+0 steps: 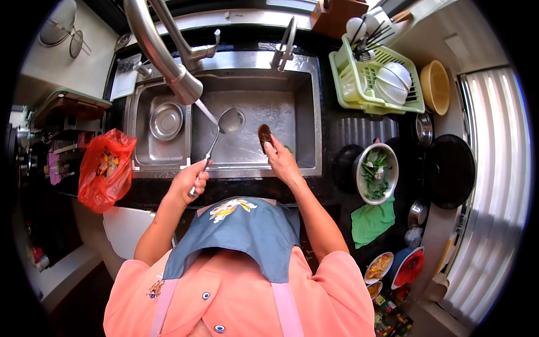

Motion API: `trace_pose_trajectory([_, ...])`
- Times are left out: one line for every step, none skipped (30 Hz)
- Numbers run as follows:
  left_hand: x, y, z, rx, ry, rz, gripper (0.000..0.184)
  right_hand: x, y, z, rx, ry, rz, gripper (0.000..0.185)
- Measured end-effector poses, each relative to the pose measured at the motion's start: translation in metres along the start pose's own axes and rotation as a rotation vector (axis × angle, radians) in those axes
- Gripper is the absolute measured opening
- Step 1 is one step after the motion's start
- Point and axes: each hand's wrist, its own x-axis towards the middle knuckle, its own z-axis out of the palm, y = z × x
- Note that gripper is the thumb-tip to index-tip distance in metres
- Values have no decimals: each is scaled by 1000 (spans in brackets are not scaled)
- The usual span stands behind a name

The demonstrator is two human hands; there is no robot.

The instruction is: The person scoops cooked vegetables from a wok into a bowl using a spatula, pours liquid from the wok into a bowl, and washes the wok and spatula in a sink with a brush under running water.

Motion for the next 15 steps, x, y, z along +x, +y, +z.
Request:
trace_pose_trajectory([-8, -6, 8, 349, 126, 156, 19, -1, -8, -1, 4, -8, 2, 58])
trace_pose_trajectory([-2, -17, -4, 603, 195, 251, 27, -1, -15, -1, 8, -14, 5, 57])
trace_pose_trajectory([-3, -24, -9, 808, 290, 439, 31, -2, -22, -2, 12, -18, 10, 57])
trace_pose_trajectory([-5, -30, -13, 1013, 385, 628, 35, -3, -29, -3, 7, -46, -4, 58])
trace_pose_trajectory([-7, -33, -15, 1216, 480, 815, 39, -3, -33, -3, 4, -50, -13, 57])
trace_pose_trajectory([-28, -22, 0, 1139, 458, 647, 48, -3, -37, -2, 0, -54, -21, 57])
trace_pose_trajectory([-30, -25, -2, 1160, 482, 674, 47, -1, -40, -2, -6, -59, -31, 57])
trace_pose_trajectory([-32, -29, -5, 1179, 509, 703, 47, 2, -39, -2, -4, -70, -45, 57])
trace_pose_trajectory([-35, -33, -8, 1199, 536, 731, 46, 7, -36, -2, -1, -82, -58, 57])
trace_pose_trajectory([-40, -35, -10, 1256, 552, 740, 45, 11, -35, -2, 2, -94, -72, 57])
trace_pose_trajectory([-43, -38, -12, 1278, 562, 782, 45, 12, -41, -3, -16, -102, -61, 57])
trace_pose_trajectory([-46, -41, -16, 1301, 572, 821, 45, 13, -47, -4, -33, -112, -48, 57])
trace_pose_trajectory([-50, -46, -20, 1323, 582, 859, 45, 12, -55, -5, -51, -122, -34, 57])
trace_pose_trajectory([-54, -51, -25, 1332, 600, 872, 45, 9, -68, -6, -61, -143, -53, 56])
trace_pose_trajectory([-58, -57, -32, 1341, 618, 885, 45, 13, -69, -6, -85, -159, -57, 56])
